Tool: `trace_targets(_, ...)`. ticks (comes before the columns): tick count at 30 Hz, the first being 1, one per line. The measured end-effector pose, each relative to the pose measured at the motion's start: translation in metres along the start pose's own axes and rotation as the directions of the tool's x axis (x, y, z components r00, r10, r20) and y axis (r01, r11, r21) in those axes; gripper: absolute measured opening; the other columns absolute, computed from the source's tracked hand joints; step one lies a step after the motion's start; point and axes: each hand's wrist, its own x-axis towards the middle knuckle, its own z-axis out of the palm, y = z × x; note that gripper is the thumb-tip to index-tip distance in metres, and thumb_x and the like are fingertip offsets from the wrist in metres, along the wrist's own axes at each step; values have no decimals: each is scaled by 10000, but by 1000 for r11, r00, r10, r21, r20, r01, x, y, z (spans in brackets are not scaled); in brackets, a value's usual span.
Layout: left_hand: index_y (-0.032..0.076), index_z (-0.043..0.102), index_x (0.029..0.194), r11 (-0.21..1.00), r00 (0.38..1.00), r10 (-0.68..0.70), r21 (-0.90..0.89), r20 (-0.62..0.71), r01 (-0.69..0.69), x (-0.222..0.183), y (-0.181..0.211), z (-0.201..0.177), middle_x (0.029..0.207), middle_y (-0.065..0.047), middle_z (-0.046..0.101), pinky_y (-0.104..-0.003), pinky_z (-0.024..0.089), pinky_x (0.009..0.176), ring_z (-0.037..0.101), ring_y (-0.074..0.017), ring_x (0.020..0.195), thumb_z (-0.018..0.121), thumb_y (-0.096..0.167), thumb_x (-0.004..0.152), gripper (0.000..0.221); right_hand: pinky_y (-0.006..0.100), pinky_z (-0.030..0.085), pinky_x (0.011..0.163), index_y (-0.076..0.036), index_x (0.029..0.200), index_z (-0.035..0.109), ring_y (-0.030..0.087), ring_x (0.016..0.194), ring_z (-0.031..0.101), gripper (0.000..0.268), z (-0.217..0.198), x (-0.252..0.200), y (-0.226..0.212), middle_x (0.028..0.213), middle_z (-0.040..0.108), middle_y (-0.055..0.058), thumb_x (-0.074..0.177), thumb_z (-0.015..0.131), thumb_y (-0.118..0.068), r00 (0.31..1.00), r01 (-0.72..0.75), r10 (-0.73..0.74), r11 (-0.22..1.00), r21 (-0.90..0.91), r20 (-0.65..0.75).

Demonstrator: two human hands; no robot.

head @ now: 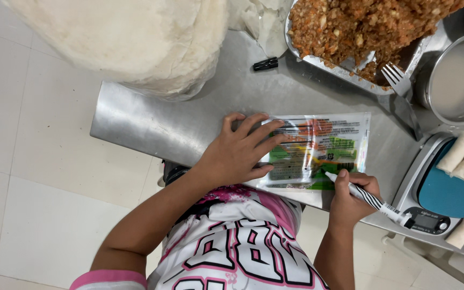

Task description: The person organizes cooked spring rolls into plastic packaging and writes on the labels with a marker.

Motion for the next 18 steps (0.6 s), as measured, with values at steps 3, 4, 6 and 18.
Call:
trace_targets(3,185,512,1442,1000,1000,-1,-3,7,1,0,0,0,1503,-75,457,-553,308,1018,408,-315,1385,753,438,843,694,312,430,710,-20,838,468,166,708,589,386,-1,1,-2,758,573,129,1001,816,16,1000,4,-4,1000,9,-5)
trace_targets(4,183,515,1435,1000,1000,-2,-20,11,2,1,0,0,1502,-79,456,-556,305,1019,407,-319,1385,748,429,851,675,306,423,695,-24,846,471,163,696,582,373,0,2,-5,756,574,128,1022,799,4,1000,18,-19,1000,-16,-12)
trace_targets(6,180,519,1427,999,1000,-4,-38,16,4,1,0,-1,1500,-82,456,-558,301,1020,407,-324,1385,744,420,860,656,301,415,679,-28,853,475,159,683,574,363,1,4,-6,753,574,126,1043,783,-9,999,31,-32,999,-41,-17)
trace_targets(18,148,599,1304,977,974,-134,-191,-180,99,35,2,3,1271,-40,569,-457,319,908,516,-251,1189,627,363,1003,371,248,374,572,-106,929,401,149,623,539,346,0,0,-1,752,517,73,1072,713,-65,985,69,-40,983,168,-167)
